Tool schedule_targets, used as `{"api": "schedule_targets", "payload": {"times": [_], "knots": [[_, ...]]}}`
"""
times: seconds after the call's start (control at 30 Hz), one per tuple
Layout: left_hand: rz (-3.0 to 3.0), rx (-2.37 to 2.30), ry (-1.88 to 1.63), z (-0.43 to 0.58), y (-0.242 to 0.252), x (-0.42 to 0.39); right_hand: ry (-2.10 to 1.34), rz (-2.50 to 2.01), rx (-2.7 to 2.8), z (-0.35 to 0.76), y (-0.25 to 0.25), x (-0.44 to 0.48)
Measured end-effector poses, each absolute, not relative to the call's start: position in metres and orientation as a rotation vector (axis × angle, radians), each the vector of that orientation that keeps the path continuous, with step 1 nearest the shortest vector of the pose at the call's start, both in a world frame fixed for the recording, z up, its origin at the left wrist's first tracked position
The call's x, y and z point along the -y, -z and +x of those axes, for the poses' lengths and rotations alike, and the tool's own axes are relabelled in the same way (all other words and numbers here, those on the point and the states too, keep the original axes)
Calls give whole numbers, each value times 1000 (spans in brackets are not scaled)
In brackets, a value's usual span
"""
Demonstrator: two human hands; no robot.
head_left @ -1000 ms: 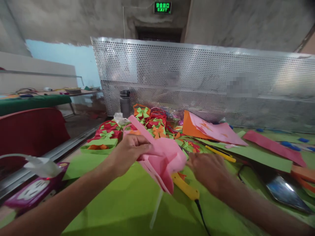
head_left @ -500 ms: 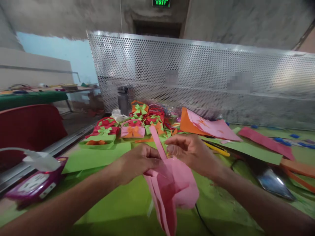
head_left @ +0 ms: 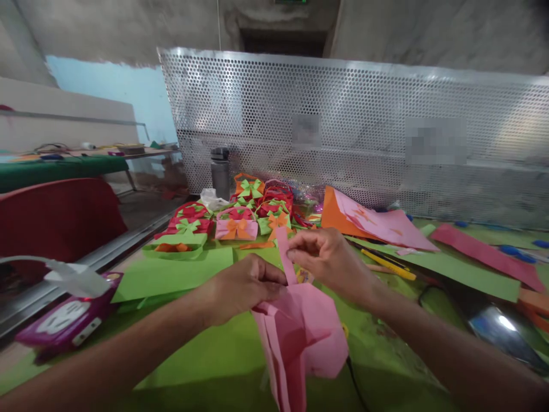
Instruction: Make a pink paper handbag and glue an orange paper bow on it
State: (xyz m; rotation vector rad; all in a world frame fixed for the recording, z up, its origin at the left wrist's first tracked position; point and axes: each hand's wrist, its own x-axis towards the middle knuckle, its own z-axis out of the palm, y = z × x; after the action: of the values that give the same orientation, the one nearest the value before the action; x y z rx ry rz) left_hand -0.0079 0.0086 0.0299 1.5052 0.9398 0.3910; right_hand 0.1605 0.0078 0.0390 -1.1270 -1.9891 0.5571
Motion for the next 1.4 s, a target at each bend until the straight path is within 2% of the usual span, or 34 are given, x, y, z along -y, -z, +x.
{"api": "schedule_targets", "payload": {"times": [0.2,0.4,1.03,1.4], "knots": [[1444,-947,-433,-8,-29,-12,-255,-889,2043,170,-30,-10],[1419,-938,-473,-7,-25,-16,-206,-561,2189,177,-29,-15],[1131,-851,-463,-3,-22,-12,171,-614,2441,185,-30,-12],[1095,-835,-490,-3,-13,-14,230,-576,2432,186,-28,-15]]}}
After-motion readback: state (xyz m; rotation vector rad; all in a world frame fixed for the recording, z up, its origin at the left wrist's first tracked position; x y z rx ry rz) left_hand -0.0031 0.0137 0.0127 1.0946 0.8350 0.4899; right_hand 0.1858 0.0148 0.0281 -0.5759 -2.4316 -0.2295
